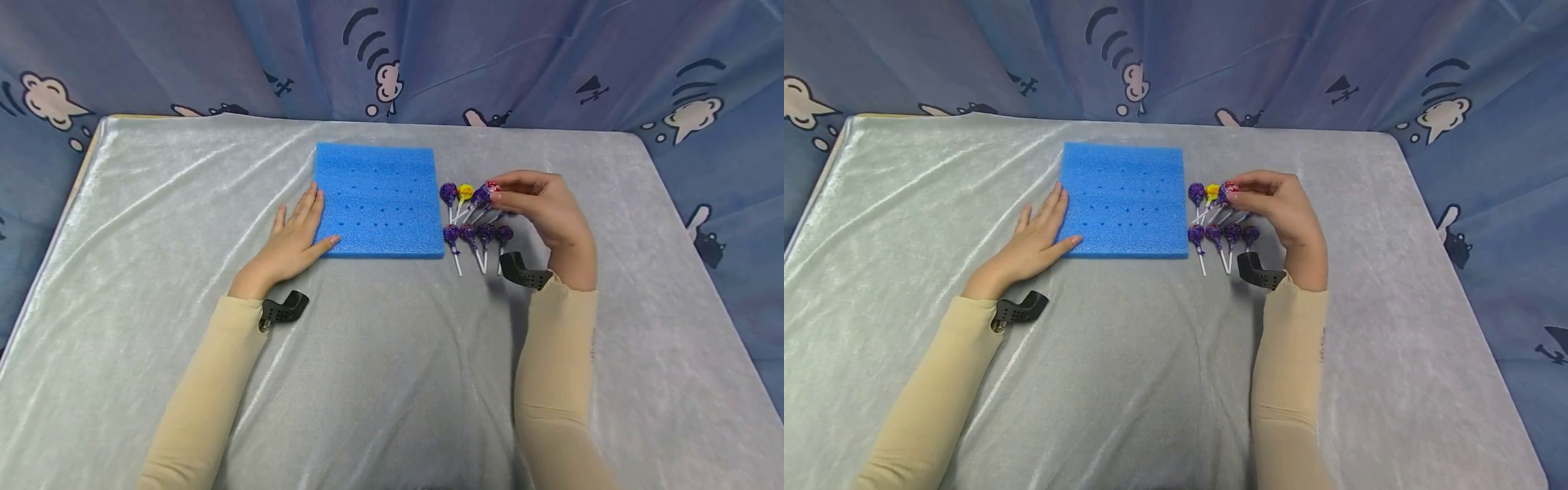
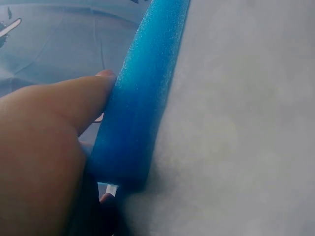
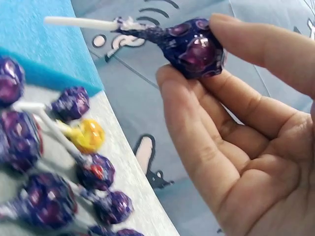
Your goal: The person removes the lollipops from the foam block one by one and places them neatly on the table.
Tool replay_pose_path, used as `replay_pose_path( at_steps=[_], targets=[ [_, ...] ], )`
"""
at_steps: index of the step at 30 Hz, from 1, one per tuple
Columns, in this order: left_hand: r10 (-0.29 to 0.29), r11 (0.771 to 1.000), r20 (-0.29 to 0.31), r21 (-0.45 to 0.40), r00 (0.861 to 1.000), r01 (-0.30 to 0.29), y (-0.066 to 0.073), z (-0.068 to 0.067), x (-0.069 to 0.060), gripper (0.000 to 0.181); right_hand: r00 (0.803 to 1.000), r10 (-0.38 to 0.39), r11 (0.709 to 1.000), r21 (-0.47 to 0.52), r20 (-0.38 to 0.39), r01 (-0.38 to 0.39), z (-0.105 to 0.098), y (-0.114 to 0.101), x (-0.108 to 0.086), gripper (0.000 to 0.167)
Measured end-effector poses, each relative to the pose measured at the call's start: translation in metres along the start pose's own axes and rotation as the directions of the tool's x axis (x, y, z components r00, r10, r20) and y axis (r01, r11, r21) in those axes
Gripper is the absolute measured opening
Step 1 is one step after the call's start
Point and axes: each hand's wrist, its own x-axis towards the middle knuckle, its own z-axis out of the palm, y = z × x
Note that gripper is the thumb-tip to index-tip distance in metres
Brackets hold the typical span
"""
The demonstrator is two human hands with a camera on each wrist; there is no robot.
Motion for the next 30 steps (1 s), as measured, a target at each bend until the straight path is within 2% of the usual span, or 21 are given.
replay_pose_path(
  at_steps=[6,10,14,17,24,26,30],
  targets=[
    [0.003,1.000,-0.002,-0.003,1.000,-0.003,0.001,0.000,0.000,0.081,0.998,0.012,0.994,0.106,-0.055,-0.007,-0.016,0.001,-0.006,0.016],
    [0.007,1.000,-0.003,-0.005,1.000,-0.007,0.001,0.000,-0.001,0.081,0.994,0.036,0.975,0.221,-0.102,-0.013,-0.030,0.003,-0.012,0.015],
    [0.009,1.000,-0.003,-0.006,1.000,-0.009,0.001,0.000,-0.001,0.081,0.985,0.088,0.960,0.277,-0.147,-0.044,-0.046,0.008,-0.018,0.013],
    [0.009,1.000,-0.003,-0.004,1.000,-0.009,0.000,0.000,-0.001,0.081,0.974,0.141,0.953,0.291,-0.179,-0.084,-0.056,0.013,-0.020,0.010],
    [0.002,1.000,-0.002,0.002,1.000,-0.002,0.001,0.000,-0.001,0.081,0.931,0.261,0.940,0.288,-0.254,-0.185,-0.072,0.030,-0.022,0.006],
    [0.001,1.000,-0.003,0.003,1.000,-0.001,0.001,0.000,-0.001,0.081,0.927,0.271,0.941,0.272,-0.258,-0.200,-0.075,0.035,-0.022,0.009],
    [-0.001,1.000,-0.003,0.003,1.000,0.001,0.000,0.000,-0.001,0.081,0.931,0.281,0.947,0.224,-0.231,-0.230,-0.078,0.044,-0.022,0.017]
  ],
)
